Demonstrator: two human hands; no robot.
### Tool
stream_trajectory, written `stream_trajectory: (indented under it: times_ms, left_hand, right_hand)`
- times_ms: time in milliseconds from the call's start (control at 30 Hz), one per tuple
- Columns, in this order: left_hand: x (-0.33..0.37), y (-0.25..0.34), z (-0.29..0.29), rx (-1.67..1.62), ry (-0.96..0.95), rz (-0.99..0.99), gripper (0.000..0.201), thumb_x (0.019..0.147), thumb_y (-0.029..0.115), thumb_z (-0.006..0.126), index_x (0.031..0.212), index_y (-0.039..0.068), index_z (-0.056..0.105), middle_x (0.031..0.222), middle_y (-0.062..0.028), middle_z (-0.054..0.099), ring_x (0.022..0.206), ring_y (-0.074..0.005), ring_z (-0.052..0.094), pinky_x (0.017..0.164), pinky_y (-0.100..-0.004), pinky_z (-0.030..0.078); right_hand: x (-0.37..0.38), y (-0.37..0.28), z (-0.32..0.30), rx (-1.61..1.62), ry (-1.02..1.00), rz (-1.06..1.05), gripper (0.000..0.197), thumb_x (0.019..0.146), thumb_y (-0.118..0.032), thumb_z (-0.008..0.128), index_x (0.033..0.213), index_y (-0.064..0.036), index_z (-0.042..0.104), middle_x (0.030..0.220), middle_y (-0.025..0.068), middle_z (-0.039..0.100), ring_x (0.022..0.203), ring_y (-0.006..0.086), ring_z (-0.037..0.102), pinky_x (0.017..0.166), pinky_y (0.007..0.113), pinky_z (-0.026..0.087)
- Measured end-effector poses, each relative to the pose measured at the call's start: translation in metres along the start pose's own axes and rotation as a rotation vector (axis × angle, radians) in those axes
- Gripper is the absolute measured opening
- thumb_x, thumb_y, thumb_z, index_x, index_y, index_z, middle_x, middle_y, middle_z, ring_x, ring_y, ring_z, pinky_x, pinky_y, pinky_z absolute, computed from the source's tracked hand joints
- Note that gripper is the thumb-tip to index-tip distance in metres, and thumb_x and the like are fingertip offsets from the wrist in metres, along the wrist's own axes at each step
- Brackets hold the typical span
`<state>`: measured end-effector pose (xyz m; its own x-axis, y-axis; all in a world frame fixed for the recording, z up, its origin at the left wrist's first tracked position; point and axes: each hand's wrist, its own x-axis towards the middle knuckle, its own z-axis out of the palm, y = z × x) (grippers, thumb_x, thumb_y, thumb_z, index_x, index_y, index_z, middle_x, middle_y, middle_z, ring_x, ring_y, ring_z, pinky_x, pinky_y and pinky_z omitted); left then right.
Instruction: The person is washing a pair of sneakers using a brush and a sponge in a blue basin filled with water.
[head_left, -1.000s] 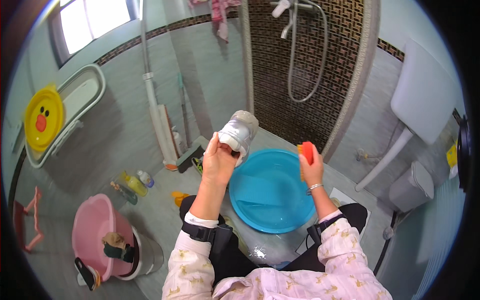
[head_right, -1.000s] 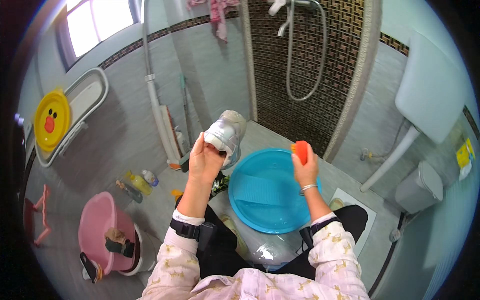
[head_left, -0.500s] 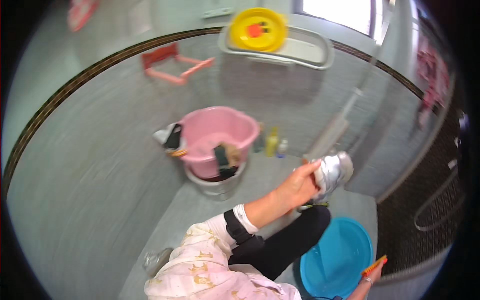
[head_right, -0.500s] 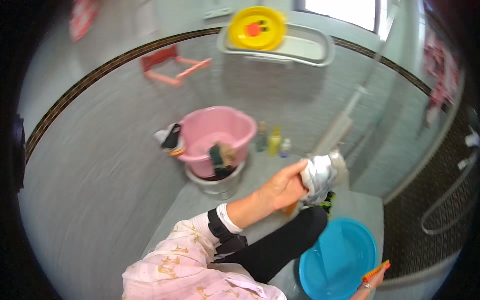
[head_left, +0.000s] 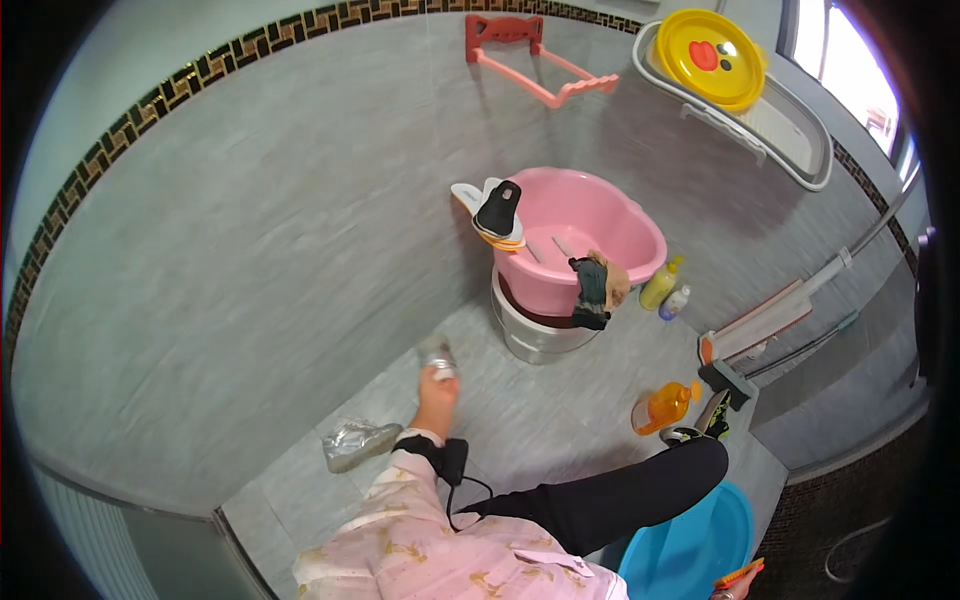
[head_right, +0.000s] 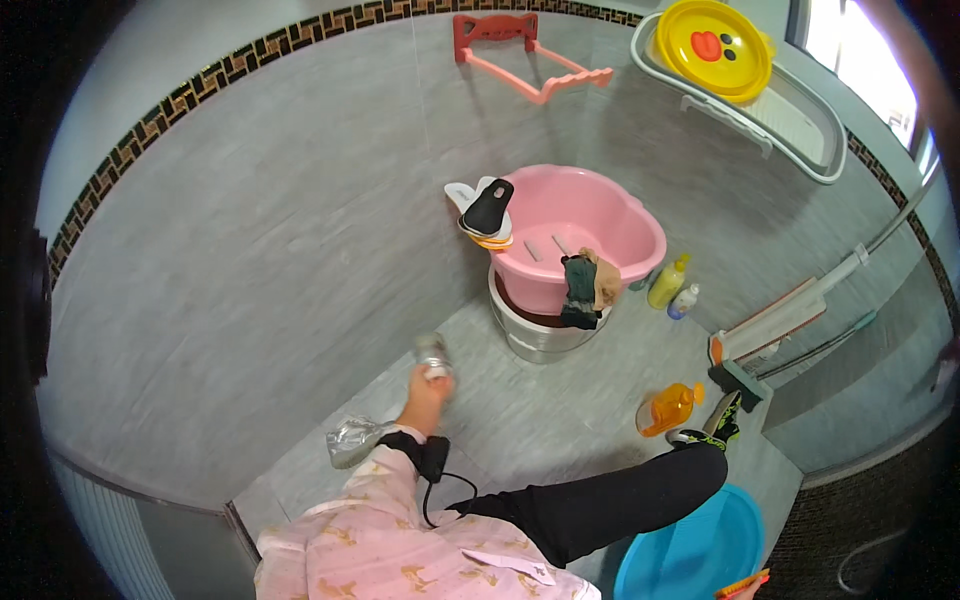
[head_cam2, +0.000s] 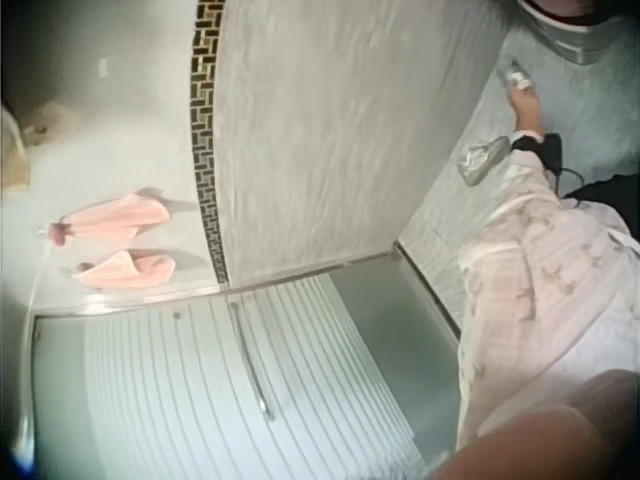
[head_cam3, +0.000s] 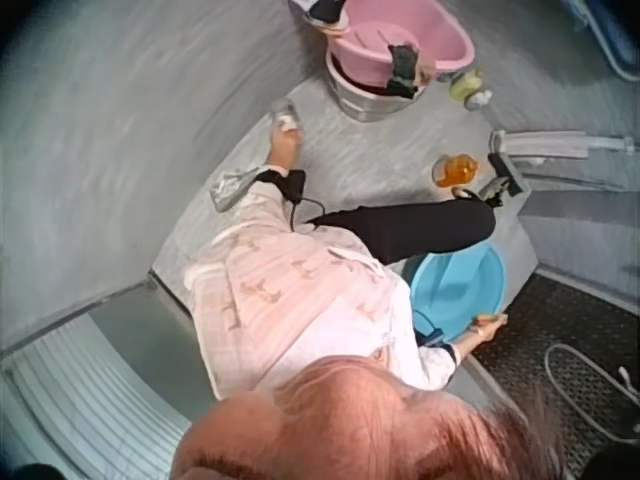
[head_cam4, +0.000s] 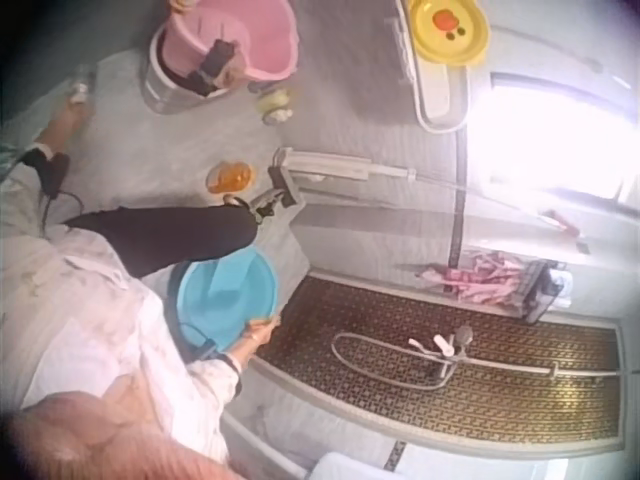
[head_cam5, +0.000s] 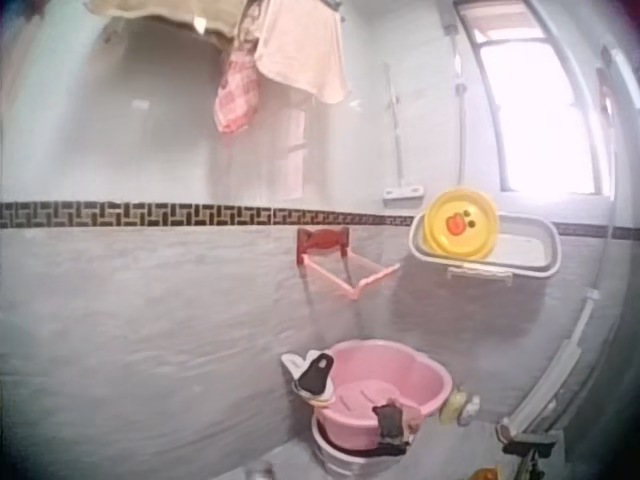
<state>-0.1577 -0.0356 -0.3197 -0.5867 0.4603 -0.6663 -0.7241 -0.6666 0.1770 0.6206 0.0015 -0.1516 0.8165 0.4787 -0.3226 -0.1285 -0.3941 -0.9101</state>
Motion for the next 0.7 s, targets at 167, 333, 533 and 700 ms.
stream_trajectory:
  times_ms: [167, 333, 533, 700]
  left_hand:
    - [0.014, 0.046, -0.001, -0.140, 0.039, 0.142, 0.043, 0.074, 0.012, 0.049, 0.116, 0.005, 0.042, 0.111, -0.0152, 0.052, 0.102, -0.0309, 0.054, 0.085, -0.0457, 0.048]
    - [0.032, 0.055, 0.005, -0.255, -0.072, 0.189, 0.051, 0.076, 0.014, 0.047, 0.124, 0.004, 0.035, 0.125, -0.0150, 0.042, 0.119, -0.0291, 0.042, 0.103, -0.0470, 0.031]
    - [0.036, 0.056, 0.016, -0.276, 0.041, 0.214, 0.047, 0.074, 0.011, 0.047, 0.119, 0.002, 0.039, 0.118, -0.0166, 0.045, 0.112, -0.0314, 0.046, 0.098, -0.0483, 0.037]
    - [0.044, 0.075, 0.013, -0.223, 0.013, 0.243, 0.044, 0.077, 0.014, 0.047, 0.118, 0.001, 0.039, 0.116, -0.0162, 0.046, 0.109, -0.0309, 0.048, 0.099, -0.0484, 0.035]
  right_hand:
    - [0.028, 0.006, -0.018, -0.100, 0.034, -0.003, 0.051, 0.074, -0.048, 0.067, 0.096, -0.0023, 0.064, 0.082, 0.0105, 0.062, 0.071, 0.0189, 0.056, 0.064, 0.033, 0.046]
    - [0.046, 0.003, -0.027, 0.063, 0.039, -0.036, 0.050, 0.074, -0.049, 0.067, 0.098, -0.0051, 0.064, 0.087, 0.0074, 0.062, 0.074, 0.0180, 0.056, 0.066, 0.030, 0.046]
    - [0.064, -0.004, -0.045, 0.074, -0.026, -0.073, 0.051, 0.070, -0.050, 0.071, 0.097, -0.0080, 0.064, 0.082, 0.0056, 0.060, 0.069, 0.0183, 0.055, 0.061, 0.032, 0.046]
    - [0.039, -0.014, -0.029, 0.008, -0.038, -0.064, 0.051, 0.067, -0.052, 0.073, 0.094, -0.0098, 0.064, 0.074, 0.0043, 0.056, 0.059, 0.0177, 0.051, 0.051, 0.032, 0.042]
